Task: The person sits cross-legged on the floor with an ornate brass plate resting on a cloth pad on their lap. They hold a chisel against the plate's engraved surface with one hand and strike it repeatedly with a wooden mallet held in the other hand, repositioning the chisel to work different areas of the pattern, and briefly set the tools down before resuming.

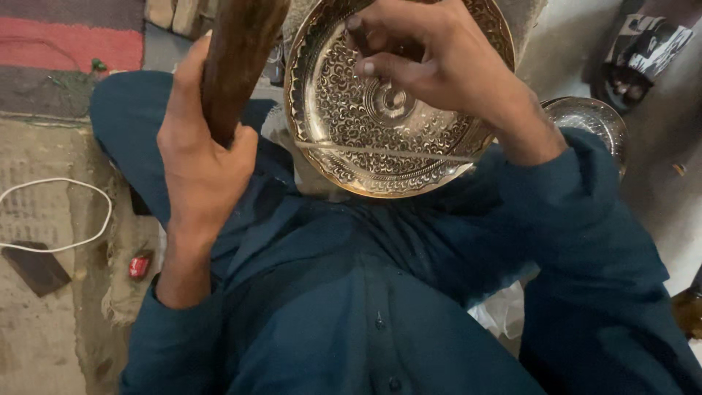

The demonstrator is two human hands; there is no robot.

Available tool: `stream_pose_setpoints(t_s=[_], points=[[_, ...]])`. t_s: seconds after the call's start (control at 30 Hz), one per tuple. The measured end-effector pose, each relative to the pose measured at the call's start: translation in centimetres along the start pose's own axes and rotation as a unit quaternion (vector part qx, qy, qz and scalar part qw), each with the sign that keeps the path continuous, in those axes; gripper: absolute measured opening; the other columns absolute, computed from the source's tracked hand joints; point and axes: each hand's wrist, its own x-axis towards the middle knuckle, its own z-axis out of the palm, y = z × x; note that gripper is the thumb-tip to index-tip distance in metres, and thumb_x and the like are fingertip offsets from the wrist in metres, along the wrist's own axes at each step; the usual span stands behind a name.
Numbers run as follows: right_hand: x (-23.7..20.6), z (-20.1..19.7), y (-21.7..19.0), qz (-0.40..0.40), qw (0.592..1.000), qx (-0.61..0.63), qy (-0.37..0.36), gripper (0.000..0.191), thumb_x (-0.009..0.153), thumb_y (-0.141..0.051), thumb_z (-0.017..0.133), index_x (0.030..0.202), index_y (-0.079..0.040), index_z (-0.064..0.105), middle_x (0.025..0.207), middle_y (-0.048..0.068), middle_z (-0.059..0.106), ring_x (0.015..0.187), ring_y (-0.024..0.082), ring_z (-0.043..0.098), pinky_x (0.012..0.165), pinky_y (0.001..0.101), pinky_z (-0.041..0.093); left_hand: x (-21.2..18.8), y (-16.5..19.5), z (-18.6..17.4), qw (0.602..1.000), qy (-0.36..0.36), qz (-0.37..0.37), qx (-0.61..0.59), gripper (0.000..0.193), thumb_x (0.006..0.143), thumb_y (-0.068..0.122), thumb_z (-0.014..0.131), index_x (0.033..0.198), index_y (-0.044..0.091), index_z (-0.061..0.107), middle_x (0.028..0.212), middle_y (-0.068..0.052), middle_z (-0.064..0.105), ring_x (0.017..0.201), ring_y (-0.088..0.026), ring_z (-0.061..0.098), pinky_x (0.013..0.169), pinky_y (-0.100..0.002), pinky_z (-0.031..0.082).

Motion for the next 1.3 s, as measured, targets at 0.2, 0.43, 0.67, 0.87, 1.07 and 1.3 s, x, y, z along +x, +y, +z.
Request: stream_pose_setpoints(t_s=[0.2, 0.43, 0.67, 0.87, 1.07, 1.3], points=[[0.5, -0.4, 0.6, -0.006, 0.999, -0.018, -0.042, 0.027, 0.106, -0.012, 0.081, 0.127, -0.003, 0.066, 0.098, 0.008, 0.072, 0.089, 0.017, 0.072, 0.077, 0.0304, 0.060, -0.5, -0.3, 1.2, 0.998, -0.024, -0.062, 0.000, 0.073, 0.097, -0.006, 0.067, 0.158, 0.018, 0.034, 0.126, -0.019, 0.069, 0.115, -0.034, 0.075, 0.095, -0.041, 0.060], [0.7, -0.3, 0.8, -0.011, 0.999, -0.007, -0.040, 0.024, 0.103, -0.008, 0.078, 0.123, -0.001, 0.067, 0.101, 0.007, 0.074, 0.098, 0.018, 0.075, 0.084, 0.0309, 0.063, -0.3, -0.4, 0.9, 0.997, -0.025, -0.066, 0.003, 0.075, 0.096, -0.007, 0.065, 0.158, 0.021, 0.032, 0.125, -0.019, 0.069, 0.111, -0.033, 0.075, 0.089, -0.040, 0.060], [0.3, -0.1, 1.0, -0.028, 0.999, -0.006, -0.039, 0.016, 0.107, -0.009, 0.081, 0.112, -0.002, 0.068, 0.097, 0.007, 0.073, 0.090, 0.017, 0.075, 0.081, 0.0302, 0.063, -0.4, -0.6, 0.9, 0.995, -0.019, -0.044, 0.084, 0.078, 0.097, -0.005, 0.066, 0.161, 0.024, 0.033, 0.107, -0.009, 0.063, 0.098, -0.025, 0.072, 0.087, -0.039, 0.057], [-0.1, -0.1, 0.4, 0.013, 0.999, -0.031, -0.030, 0.017, 0.104, -0.010, 0.082, 0.110, -0.003, 0.068, 0.093, 0.007, 0.072, 0.086, 0.017, 0.074, 0.078, 0.0307, 0.062, 0.3, -0.7, -0.3, 0.972, -0.007, 0.047, 0.230, 0.084, 0.090, -0.004, 0.070, 0.160, 0.025, 0.036, 0.108, -0.006, 0.054, 0.096, -0.025, 0.058, 0.090, -0.041, 0.048], [0.0, -0.2, -0.5, -0.007, 1.000, -0.025, -0.004, 0.021, 0.103, -0.007, 0.082, 0.117, 0.000, 0.067, 0.096, 0.007, 0.070, 0.089, 0.017, 0.073, 0.080, 0.0295, 0.063, 0.9, -0.4, -1.1, 0.958, -0.018, 0.051, 0.280, 0.084, 0.090, -0.007, 0.071, 0.163, 0.023, 0.043, 0.105, -0.006, 0.056, 0.102, -0.026, 0.061, 0.087, -0.042, 0.047], [0.2, -0.4, -1.3, -0.008, 1.000, -0.013, 0.013, 0.023, 0.100, -0.002, 0.082, 0.116, 0.002, 0.067, 0.093, 0.008, 0.069, 0.083, 0.016, 0.072, 0.074, 0.0284, 0.061, 1.4, 0.1, -1.1, 0.993, -0.003, 0.030, 0.117, 0.082, 0.093, -0.008, 0.065, 0.161, 0.028, 0.035, 0.135, -0.009, 0.055, 0.127, -0.029, 0.060, 0.106, -0.040, 0.051]])
